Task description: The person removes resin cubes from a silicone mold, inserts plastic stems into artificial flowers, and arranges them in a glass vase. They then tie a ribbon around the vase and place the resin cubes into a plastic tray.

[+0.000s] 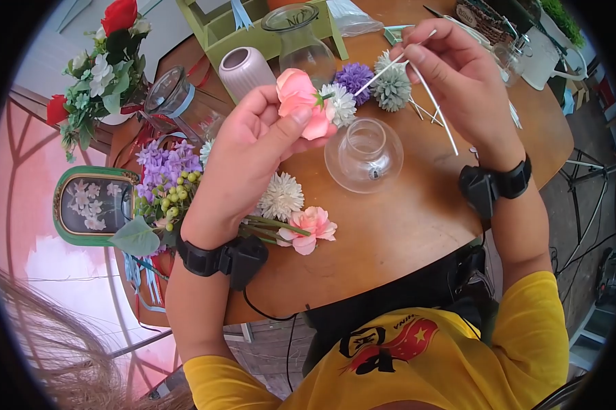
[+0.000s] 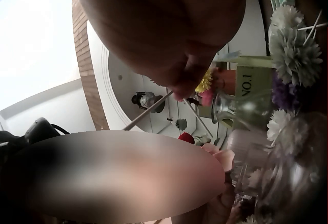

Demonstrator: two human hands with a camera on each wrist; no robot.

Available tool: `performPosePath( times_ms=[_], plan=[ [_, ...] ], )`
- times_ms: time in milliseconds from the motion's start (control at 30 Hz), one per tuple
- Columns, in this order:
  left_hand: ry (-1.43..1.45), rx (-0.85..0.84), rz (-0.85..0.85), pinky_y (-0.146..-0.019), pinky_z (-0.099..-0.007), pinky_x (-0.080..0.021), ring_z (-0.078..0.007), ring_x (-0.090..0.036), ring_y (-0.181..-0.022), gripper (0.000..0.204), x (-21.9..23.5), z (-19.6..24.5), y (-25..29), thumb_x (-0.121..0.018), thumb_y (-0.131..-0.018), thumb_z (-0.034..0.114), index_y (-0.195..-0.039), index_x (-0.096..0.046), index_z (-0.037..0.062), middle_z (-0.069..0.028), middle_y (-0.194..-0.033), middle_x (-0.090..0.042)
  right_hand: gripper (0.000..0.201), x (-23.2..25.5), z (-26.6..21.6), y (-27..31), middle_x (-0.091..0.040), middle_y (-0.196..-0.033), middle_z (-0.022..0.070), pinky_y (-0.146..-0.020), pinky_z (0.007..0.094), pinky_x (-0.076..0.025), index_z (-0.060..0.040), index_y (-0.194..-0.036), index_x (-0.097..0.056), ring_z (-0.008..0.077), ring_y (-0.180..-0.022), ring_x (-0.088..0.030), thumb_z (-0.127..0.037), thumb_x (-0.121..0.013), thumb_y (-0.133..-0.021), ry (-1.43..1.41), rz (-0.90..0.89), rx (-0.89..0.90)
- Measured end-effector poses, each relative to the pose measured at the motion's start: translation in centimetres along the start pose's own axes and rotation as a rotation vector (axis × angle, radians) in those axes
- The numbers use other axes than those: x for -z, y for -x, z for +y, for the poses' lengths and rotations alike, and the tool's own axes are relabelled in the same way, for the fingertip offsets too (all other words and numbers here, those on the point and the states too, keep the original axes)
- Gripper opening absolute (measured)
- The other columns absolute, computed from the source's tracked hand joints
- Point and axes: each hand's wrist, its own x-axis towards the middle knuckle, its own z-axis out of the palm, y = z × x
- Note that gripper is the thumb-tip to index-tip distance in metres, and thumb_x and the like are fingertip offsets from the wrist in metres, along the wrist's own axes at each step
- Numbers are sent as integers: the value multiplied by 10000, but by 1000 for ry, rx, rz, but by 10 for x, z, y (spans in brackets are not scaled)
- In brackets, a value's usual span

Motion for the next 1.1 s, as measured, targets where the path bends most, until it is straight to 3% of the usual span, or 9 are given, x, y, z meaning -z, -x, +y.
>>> performPosePath(
  times_ms=[167, 467, 933, 1100],
  plan=[
    [-15, 3, 9, -959, -360, -582, -229, -707, -1080, 396, -2, -3, -1, -583, -1069, 243, -1364, -512, -11, -164, -1262, -673, 160, -12, 2, 4, -696, -1109, 112, -792, 256, -495, -20, -1181, -618, 116, -899, -592, -56, -628, -1026, -84, 68, 42],
    [21, 22, -14, -888, -339, -603, -204, -726, -989, 387, -1, -3, 1, -558, -1080, 273, -1349, -542, -4, -153, -1170, -707, 179, -12, 7, 7, -640, -1196, 117, -783, 283, -506, -18, -1191, -610, 197, -1116, -654, -3, -621, -1013, -115, -1, 123],
    [23, 44, -31, -847, -323, -609, -180, -718, -926, 441, -4, 0, 2, -590, -1066, 291, -1383, -526, -9, -142, -1151, -708, 168, -13, 4, 8, -604, -1196, 117, -772, 283, -501, -24, -1178, -599, 195, -1103, -641, 4, -616, -1013, -155, -56, 112],
    [50, 13, -77, -877, -333, -604, -197, -721, -992, 395, -3, 0, 2, -610, -1060, 261, -1333, -535, -15, -154, -1166, -713, 150, -17, 7, 8, -590, -1158, 118, -773, 283, -505, -33, -1156, -596, 191, -1087, -632, 1, -619, -1011, -134, -117, 134]
  ],
)
